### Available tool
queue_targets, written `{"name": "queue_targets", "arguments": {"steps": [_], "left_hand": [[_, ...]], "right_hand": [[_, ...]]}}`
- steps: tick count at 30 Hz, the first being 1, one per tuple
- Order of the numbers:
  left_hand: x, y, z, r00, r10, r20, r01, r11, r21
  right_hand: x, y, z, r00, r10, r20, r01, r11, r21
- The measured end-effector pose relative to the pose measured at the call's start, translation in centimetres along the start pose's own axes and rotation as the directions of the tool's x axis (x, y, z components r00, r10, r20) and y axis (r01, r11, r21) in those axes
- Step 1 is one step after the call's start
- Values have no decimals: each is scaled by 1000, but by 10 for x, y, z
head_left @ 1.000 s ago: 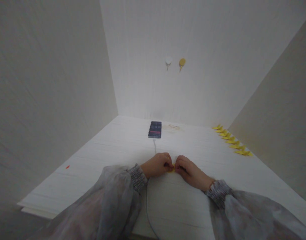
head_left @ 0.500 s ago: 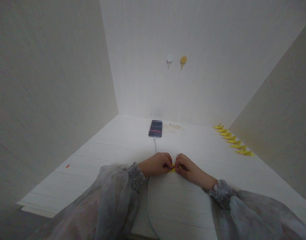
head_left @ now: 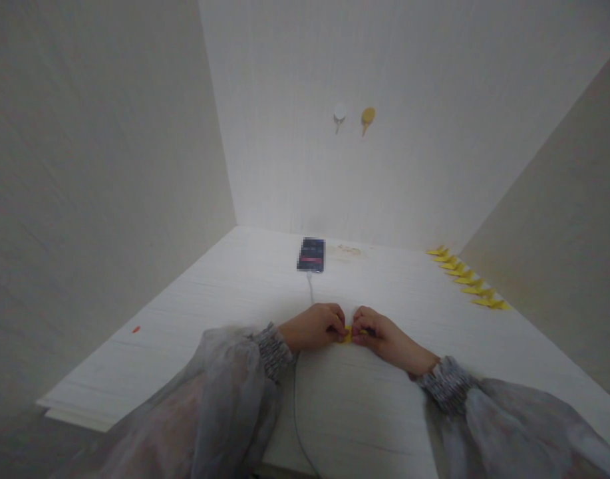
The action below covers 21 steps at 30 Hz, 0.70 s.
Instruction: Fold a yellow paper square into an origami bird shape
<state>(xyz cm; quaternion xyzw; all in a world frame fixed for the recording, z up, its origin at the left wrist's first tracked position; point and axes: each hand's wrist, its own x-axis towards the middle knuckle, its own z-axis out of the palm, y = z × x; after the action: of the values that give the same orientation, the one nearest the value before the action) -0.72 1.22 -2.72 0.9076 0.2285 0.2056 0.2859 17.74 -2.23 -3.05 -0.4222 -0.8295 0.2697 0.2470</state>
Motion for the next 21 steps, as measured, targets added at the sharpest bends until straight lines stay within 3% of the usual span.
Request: {"name": "queue_targets", "arguments": {"steps": [4,11,21], "left_hand": [[2,3,-2,1000,6,7,-6,1000,15],[1,6,-5,999,33,-15,-33,999,18],[3,5,0,997,-64,-53,64,998,4]], "right_hand": [[0,-2,0,999,-21,-39,19,998,-54],[3,-11,2,992,40,-124,-56,990,-128],[5,-10,3,990,79,-116,-97,983,-158]]}}
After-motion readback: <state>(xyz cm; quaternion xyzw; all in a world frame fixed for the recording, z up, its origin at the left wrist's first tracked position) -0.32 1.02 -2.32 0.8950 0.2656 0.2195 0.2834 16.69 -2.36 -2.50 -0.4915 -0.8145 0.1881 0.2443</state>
